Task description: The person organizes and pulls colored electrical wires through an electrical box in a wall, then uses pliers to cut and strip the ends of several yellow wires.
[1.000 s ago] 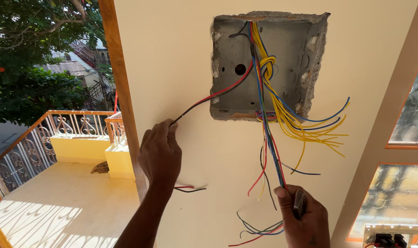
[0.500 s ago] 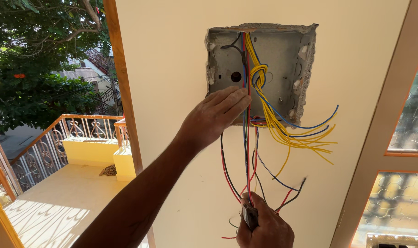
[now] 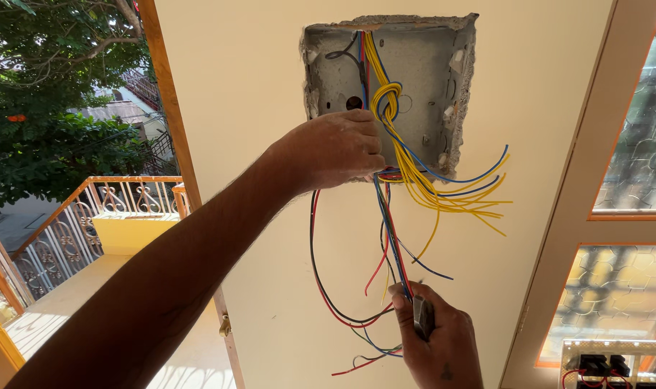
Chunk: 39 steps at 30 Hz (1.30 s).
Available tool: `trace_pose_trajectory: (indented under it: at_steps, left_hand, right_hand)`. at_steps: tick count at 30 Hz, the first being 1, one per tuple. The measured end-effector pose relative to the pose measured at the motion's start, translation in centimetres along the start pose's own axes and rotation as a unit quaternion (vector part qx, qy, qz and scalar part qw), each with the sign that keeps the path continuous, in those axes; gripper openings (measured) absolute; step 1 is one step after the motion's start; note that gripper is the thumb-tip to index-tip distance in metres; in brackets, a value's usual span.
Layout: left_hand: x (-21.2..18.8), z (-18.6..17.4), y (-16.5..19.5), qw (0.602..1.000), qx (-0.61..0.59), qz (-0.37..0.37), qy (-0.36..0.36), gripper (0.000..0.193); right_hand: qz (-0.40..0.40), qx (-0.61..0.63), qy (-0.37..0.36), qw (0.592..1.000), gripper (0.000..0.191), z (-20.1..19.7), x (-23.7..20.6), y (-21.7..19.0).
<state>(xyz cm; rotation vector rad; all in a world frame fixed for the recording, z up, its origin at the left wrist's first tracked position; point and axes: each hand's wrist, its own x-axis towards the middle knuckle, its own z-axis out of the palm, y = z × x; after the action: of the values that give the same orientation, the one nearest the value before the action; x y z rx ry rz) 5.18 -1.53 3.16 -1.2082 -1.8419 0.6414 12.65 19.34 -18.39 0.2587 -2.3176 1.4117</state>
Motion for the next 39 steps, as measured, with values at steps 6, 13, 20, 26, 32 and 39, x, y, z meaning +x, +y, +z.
trace_pose_trajectory:
  at_steps: [6,13,20,26,32,39]
  left_hand:
    - [0.5,-1.5,-0.3,0.990,-0.114,-0.078,0.014,0.013]
    - [3.2,-0.6,0.9,0.944,-0.272,-0.187,0.020,0.018]
    - [6.4,0.3,3.5,0.950,-0.249,-0.178,-0.062,0.029]
    - [6.2,0.9,7.7,0.967,-0.174,-0.155,-0.105,0.026]
    - [7.0,0.5,7.7,0.960,-0.231,-0.142,-0.061,0.027]
    - [7.3,1.8,10.6,0.957,-0.226,-0.167,-0.075,0.033]
  right_hand:
    - [-0.140,0.258,0.075,0.953,0.055,-2.5,1.4,7.6]
    - [0.337,0.588,0.239,0.696,0.054,-8.1,1.9,19.5]
    - [0.437,0.611,0.214,0.624,0.044,-8.5,-1.4,22.4]
    - [0.418,0.618,0.258,0.614,0.036,-8.7,-2.8,20.2]
    - [0.414,0.610,0.066,0.673,0.049,-5.9,-4.9,16.0]
    - [0.320,0.487,-0.090,0.808,0.061,-4.4,-6.4,11.4]
